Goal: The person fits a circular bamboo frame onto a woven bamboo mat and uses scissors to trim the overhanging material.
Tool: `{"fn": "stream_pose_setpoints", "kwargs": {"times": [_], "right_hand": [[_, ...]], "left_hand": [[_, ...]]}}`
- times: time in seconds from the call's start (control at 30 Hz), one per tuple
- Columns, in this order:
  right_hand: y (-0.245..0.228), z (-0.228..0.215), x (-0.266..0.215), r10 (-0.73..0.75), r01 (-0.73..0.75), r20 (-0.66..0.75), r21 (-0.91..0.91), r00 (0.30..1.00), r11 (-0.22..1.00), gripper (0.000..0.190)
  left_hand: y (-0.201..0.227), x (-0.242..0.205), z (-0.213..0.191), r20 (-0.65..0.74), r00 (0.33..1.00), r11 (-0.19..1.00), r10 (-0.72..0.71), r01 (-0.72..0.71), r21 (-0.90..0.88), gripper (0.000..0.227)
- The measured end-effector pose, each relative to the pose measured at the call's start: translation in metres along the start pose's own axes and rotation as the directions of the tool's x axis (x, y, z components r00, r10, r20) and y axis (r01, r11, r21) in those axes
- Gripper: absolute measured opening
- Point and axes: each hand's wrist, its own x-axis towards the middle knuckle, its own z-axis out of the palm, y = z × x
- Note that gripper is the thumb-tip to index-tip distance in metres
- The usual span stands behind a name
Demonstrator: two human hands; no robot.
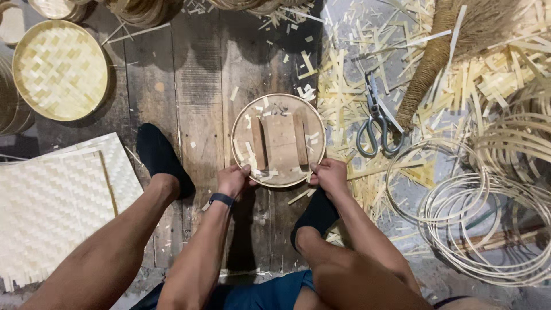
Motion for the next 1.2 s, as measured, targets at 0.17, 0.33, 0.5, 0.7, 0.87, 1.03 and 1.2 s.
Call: {"fn": "stream_pose_setpoints", "kwargs": {"times": [0.17, 0.33, 0.5, 0.7, 0.87, 1.03, 1.2], "right_hand": [[-0.012, -0.004, -0.007, -0.001, 0.0, 0.083, 0.012, 0.997, 1.0, 0.026], [-0.08, -0.012, -0.042, -0.314, 0.326, 0.091, -0.336, 0.945, 0.884, 0.051], [-0.145, 0.025, -0.083, -0.327, 0.291, 0.303, 0.161, 0.895, 0.943, 0.048], [-0.157, 0.041, -0.095, -0.441, 0.299, 0.228, 0.471, 0.868, 0.83, 0.035], [-0.134, 0.006, -0.08, -0.416, 0.183, 0.365, 0.527, 0.833, 0.83, 0.04], [-0.086, -0.054, -0.075, -0.46, 0.066, 0.437, 0.666, 0.773, 0.743, 0.071], [-0.02, -0.07, -0.035, -0.401, -0.054, 0.453, 0.713, 0.796, 0.699, 0.075]], "left_hand": [[0.029, -0.025, 0.0, 0.104, 0.995, 0.997, 0.004, 0.004, -0.078, 0.029], [0.106, -0.077, -0.013, 0.201, 0.841, 0.665, 0.502, -0.524, 0.532, 0.034], [0.161, -0.137, 0.025, 0.518, 0.335, 0.237, 0.787, -0.94, 0.247, 0.023], [0.163, -0.163, 0.073, 0.468, 0.37, 0.255, 0.803, -0.922, 0.292, 0.033], [0.155, -0.119, 0.081, 0.476, 0.299, 0.101, 0.827, -0.912, 0.397, 0.027], [0.163, -0.065, 0.042, 0.205, 0.49, 0.352, 0.847, -0.807, 0.475, 0.038], [0.207, -0.032, -0.039, 0.113, 0.136, 0.035, 0.984, -0.776, 0.629, 0.038]]}}
